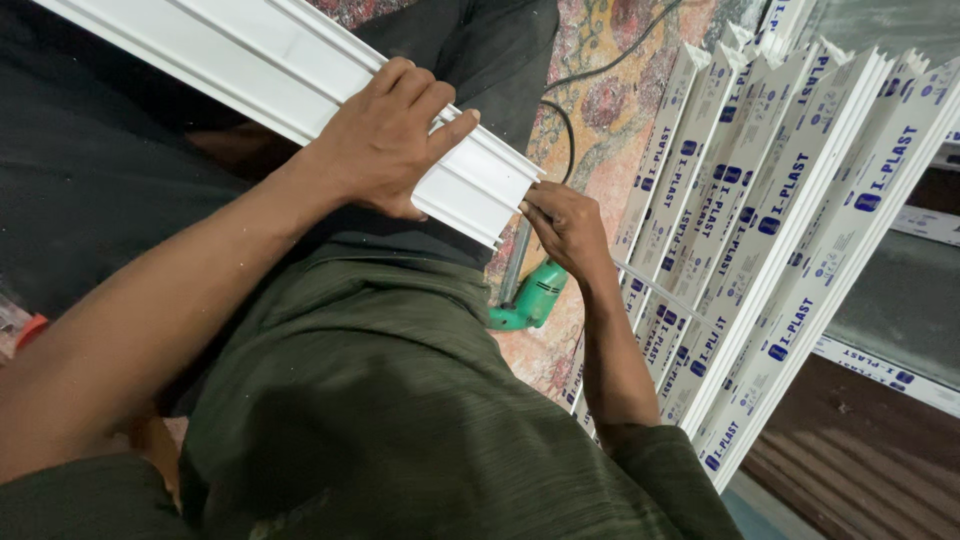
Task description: The person inserts a metal reinforcement bar into a white plastic window profile and secures it using a cordless drill. The person then picks up another profile and places it on the floor.
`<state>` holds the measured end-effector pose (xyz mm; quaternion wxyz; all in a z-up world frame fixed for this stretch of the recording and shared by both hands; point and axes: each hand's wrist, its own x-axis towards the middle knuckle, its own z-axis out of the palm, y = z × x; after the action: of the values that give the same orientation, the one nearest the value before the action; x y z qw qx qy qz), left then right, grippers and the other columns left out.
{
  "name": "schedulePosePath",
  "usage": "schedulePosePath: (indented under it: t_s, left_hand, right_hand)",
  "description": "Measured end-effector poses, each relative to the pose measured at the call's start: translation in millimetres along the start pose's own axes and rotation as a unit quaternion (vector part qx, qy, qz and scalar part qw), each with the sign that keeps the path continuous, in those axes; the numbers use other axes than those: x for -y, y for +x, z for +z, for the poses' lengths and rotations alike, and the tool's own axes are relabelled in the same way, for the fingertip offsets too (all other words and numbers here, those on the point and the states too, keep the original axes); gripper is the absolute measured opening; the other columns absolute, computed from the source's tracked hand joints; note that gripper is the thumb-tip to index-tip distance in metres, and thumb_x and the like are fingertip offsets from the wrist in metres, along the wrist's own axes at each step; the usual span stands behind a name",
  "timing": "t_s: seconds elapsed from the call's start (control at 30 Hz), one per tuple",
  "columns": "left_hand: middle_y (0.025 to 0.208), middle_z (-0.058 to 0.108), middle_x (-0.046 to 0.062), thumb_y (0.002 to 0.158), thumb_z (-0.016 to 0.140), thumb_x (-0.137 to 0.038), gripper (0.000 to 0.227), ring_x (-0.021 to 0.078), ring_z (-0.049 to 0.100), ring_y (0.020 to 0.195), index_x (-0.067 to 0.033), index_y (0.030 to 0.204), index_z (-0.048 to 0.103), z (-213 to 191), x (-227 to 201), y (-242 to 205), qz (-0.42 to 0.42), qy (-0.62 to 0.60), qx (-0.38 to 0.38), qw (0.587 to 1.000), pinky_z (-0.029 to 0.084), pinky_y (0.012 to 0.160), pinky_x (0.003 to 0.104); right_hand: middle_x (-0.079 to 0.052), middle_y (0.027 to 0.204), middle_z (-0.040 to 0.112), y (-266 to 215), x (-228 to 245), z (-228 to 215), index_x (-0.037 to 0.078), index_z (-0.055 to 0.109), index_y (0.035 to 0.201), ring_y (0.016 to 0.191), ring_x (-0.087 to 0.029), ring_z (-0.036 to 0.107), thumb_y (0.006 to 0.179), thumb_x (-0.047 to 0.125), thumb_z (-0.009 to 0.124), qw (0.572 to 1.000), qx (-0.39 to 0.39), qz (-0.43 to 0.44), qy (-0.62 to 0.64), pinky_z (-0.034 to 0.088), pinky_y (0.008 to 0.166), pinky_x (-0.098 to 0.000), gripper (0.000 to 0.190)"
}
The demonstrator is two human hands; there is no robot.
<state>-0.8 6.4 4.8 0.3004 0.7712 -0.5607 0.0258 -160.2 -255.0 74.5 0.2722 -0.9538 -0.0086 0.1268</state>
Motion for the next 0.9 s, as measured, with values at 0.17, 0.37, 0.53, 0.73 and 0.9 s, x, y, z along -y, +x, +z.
schedulePosePath:
  t_s: [0.17, 0.37, 0.53, 0.73, 0.9]
  left_hand:
    - [0.124, 0.059, 0.017, 0.045, 0.091, -0.060, 0.113, 0.0333, 0.050, 0.121, -0.0040, 0.140, 0.064, 1.3, -1.5, 0.0, -0.009, -0.003, 0.011, 1.000, 0.033, 0.113, 0.047]
    - [0.125, 0.059, 0.016, 0.041, 0.093, -0.058, 0.116, 0.0330, 0.049, 0.123, -0.0065, 0.141, 0.062, -0.7, 0.6, -0.2, -0.018, 0.004, 0.026, 0.999, 0.032, 0.114, 0.046]
    - [0.125, 0.060, 0.015, 0.040, 0.093, -0.059, 0.119, 0.0326, 0.050, 0.122, -0.0063, 0.142, 0.062, -3.8, -0.7, -1.6, -0.020, 0.010, 0.024, 0.999, 0.031, 0.113, 0.045]
    - [0.124, 0.060, 0.016, 0.045, 0.092, -0.054, 0.111, 0.0330, 0.051, 0.122, -0.0060, 0.141, 0.063, -0.9, 2.8, -3.1, -0.023, -0.009, 0.012, 1.000, 0.032, 0.115, 0.045]
    - [0.125, 0.060, 0.015, 0.047, 0.091, -0.054, 0.109, 0.0328, 0.051, 0.124, -0.0068, 0.141, 0.064, 0.3, 1.7, -4.9, -0.020, 0.000, -0.006, 1.000, 0.032, 0.116, 0.046]
  right_hand:
    - [-0.016, 0.097, 0.074, 2.1, 4.2, -4.2, -0.002, 0.074, 0.101, 0.087, -0.030, 0.073, 0.094, 0.008, 0.075, 1.000, -0.015, -0.013, 0.009, 0.058, 0.077, -0.0374, 0.012]
    - [-0.015, 0.098, 0.075, -11.1, -15.7, -4.2, -0.001, 0.074, 0.102, 0.088, -0.028, 0.074, 0.095, 0.010, 0.073, 1.000, 0.013, 0.017, -0.003, 0.059, 0.078, -0.0365, 0.013]
    - [-0.009, 0.085, 0.074, -70.4, -76.2, -22.7, 0.003, 0.079, 0.105, 0.070, -0.018, 0.066, 0.097, 0.020, 0.072, 0.981, 0.056, 0.180, 0.037, 0.052, 0.060, -0.0323, 0.020]
    - [-0.007, 0.070, 0.067, -207.7, -160.3, -53.4, 0.000, 0.080, 0.094, 0.060, -0.013, 0.058, 0.095, 0.022, 0.074, 0.895, 0.075, 0.395, 0.194, 0.045, 0.054, -0.0268, 0.023]
    - [-0.008, 0.077, 0.070, -279.4, -177.4, -33.7, -0.004, 0.072, 0.098, 0.058, -0.013, 0.056, 0.094, 0.018, 0.071, 0.748, -0.060, 0.554, 0.360, 0.044, 0.052, -0.0255, 0.022]
